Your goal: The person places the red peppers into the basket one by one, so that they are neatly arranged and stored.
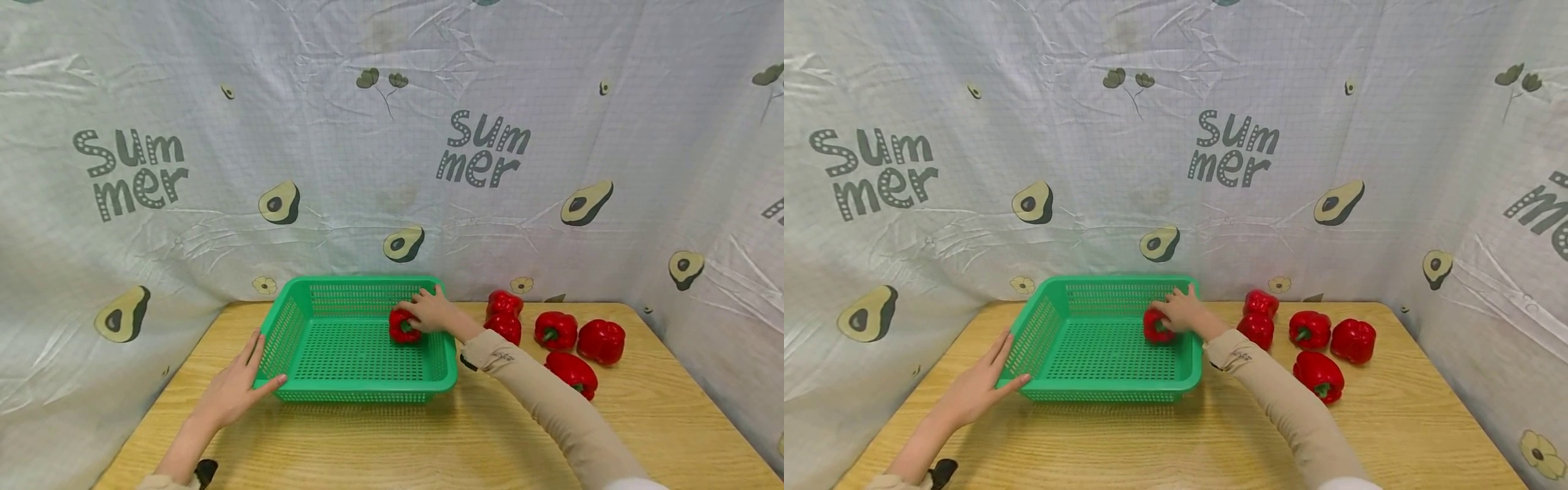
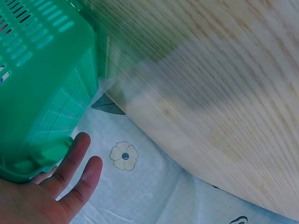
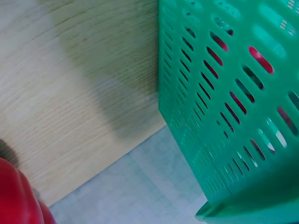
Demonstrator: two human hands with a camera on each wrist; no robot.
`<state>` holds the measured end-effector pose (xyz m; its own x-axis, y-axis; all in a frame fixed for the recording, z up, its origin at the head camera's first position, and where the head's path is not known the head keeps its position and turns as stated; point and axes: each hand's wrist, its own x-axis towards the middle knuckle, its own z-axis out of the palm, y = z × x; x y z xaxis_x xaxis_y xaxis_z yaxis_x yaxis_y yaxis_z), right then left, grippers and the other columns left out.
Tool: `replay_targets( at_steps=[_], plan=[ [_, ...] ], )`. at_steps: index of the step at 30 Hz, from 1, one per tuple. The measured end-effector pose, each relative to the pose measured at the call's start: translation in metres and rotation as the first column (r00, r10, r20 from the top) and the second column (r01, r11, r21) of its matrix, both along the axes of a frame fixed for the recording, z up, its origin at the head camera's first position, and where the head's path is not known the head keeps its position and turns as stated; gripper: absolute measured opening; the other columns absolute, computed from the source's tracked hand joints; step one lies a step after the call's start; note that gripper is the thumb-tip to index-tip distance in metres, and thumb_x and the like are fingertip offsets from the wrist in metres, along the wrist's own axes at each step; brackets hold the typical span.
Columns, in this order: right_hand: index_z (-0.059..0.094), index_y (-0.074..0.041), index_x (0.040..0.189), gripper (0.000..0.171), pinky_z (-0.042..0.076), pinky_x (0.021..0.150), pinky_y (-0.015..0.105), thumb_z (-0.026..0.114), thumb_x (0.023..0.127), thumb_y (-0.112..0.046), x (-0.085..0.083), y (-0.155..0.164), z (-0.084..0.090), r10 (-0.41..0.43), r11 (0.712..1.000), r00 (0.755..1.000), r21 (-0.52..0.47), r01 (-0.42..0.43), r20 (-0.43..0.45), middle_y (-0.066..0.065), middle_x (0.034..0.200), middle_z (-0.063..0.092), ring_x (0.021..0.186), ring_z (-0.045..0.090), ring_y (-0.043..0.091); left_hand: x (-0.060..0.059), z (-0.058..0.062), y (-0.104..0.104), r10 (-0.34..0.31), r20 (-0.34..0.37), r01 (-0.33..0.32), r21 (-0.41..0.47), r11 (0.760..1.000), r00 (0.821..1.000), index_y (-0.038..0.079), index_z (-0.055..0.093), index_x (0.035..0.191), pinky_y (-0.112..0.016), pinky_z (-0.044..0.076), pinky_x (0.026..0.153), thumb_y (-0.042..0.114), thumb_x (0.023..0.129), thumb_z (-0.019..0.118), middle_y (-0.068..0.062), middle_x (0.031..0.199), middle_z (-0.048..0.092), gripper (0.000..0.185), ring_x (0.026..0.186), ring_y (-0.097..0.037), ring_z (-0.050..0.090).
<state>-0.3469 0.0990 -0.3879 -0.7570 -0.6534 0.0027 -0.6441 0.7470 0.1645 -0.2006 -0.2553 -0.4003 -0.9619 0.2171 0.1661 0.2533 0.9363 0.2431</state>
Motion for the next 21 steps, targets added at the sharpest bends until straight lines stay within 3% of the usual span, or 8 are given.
replay_targets(
  at_steps=[4,9,13,17,21],
  plan=[
    [0.038,-0.021,0.132,0.059,0.027,0.093,0.055,0.053,0.084,-0.050,0.002,-0.004,-0.005,0.005,0.999,1.000,0.035,-0.005,-0.002,0.007,0.123,0.046,0.113,0.040,0.025,0.000,0.000,0.000,0.000,0.005,0.000,-0.002,1.000,1.000,-0.007,0.011,0.141,-0.043,0.046,0.064,0.052,0.085,0.048,-0.027,0.146,0.011,0.089,0.116,-0.050,0.039],
    [0.038,-0.014,0.130,0.075,0.031,0.094,0.054,0.068,0.071,-0.050,0.003,-0.009,-0.010,0.046,0.997,0.996,0.067,-0.041,-0.080,0.006,0.129,0.043,0.117,0.041,0.025,-0.001,-0.002,0.001,-0.005,0.009,0.005,0.001,1.000,1.000,-0.007,0.011,0.141,-0.043,0.046,0.063,0.052,0.085,0.048,-0.027,0.146,0.010,0.088,0.115,-0.049,0.040],
    [0.038,-0.022,0.132,0.073,0.036,0.090,0.049,0.069,0.071,-0.049,0.003,-0.009,-0.009,0.058,0.993,0.987,0.111,-0.042,-0.152,0.004,0.126,0.045,0.112,0.046,0.023,-0.001,-0.001,0.001,-0.009,0.007,0.009,0.004,1.000,1.000,-0.007,0.012,0.141,-0.045,0.046,0.065,0.052,0.086,0.048,-0.027,0.146,0.010,0.088,0.116,-0.050,0.040],
    [0.039,-0.032,0.132,0.069,0.038,0.086,0.047,0.067,0.072,-0.050,0.002,-0.010,-0.009,0.051,0.992,0.986,0.119,-0.031,-0.161,0.006,0.124,0.045,0.109,0.047,0.025,0.000,0.001,0.001,-0.009,0.004,0.009,0.003,1.000,1.000,-0.007,0.012,0.141,-0.047,0.046,0.068,0.052,0.086,0.047,-0.027,0.146,0.011,0.088,0.115,-0.050,0.040],
    [0.041,-0.031,0.130,0.069,0.036,0.085,0.045,0.068,0.070,-0.051,0.001,-0.013,-0.009,0.038,0.992,0.988,0.123,-0.020,-0.149,0.009,0.123,0.045,0.105,0.045,0.025,0.000,0.002,0.000,-0.005,0.006,0.005,0.001,1.000,1.000,-0.007,0.012,0.141,-0.046,0.046,0.067,0.053,0.085,0.048,-0.027,0.146,0.012,0.089,0.113,-0.050,0.042]
  ],
)
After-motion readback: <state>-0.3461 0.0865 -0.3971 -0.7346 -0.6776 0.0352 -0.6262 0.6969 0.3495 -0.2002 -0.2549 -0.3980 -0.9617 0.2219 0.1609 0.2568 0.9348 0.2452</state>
